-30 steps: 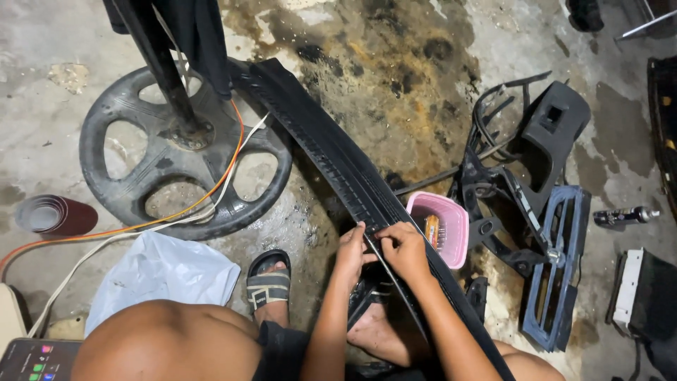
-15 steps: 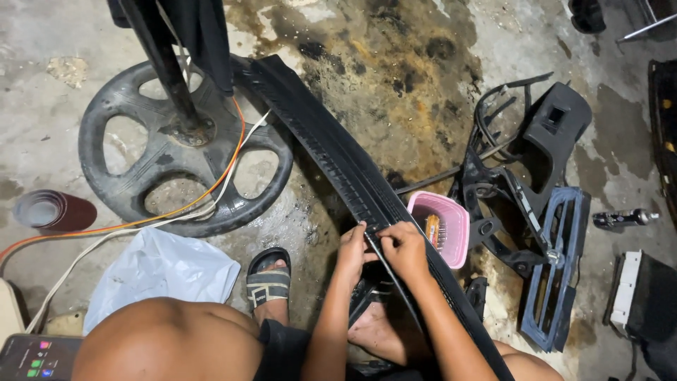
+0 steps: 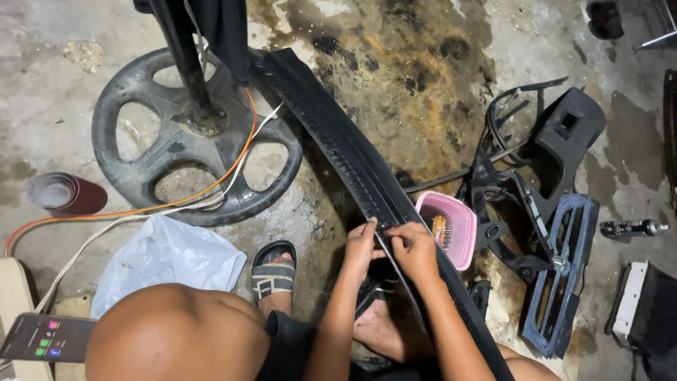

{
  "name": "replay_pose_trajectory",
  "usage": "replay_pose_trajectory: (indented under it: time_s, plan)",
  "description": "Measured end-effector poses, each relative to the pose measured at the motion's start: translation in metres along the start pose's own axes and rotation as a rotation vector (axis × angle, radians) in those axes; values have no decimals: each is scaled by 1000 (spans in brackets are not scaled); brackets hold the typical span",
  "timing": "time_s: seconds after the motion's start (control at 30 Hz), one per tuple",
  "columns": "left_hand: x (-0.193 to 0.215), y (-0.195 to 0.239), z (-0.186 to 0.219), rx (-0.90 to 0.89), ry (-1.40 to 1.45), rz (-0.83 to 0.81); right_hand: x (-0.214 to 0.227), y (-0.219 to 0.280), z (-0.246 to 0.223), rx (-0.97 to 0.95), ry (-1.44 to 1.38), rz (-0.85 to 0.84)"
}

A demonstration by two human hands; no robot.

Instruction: The person sits on the floor and sands a long black plastic car part using a sanding block. They hold the part with their left hand and rub the sanding block along its surface with their right hand. A pink bucket containing water and a sponge is visible nearby.

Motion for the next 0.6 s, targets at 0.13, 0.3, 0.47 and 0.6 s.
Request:
replay_pose_trajectory:
  time_s: [0.13,0.3,0.47,0.6]
  plan:
    - [14,-34,-27,-17,14,41,-5,-3,-29,63,46,-82]
    - [0,2,-1,-30,24,14,-7,-3,-1,15,40,-37]
    - [13,-31,-26,-13,46,0,-4,-1,-18,35,-33,-66]
    - [9,9,5,37,128,-11,-6,-1,-40,36,5,-78]
Point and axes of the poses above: each hand's wrist, its own y-axis away from the middle knuckle, its own x-axis out of the back of the hand, z = x × y, the point moved 1 cm from there along -y, towards the middle knuckle, and after that the axes turned 9 degrees about x, right-handed, at the moved point
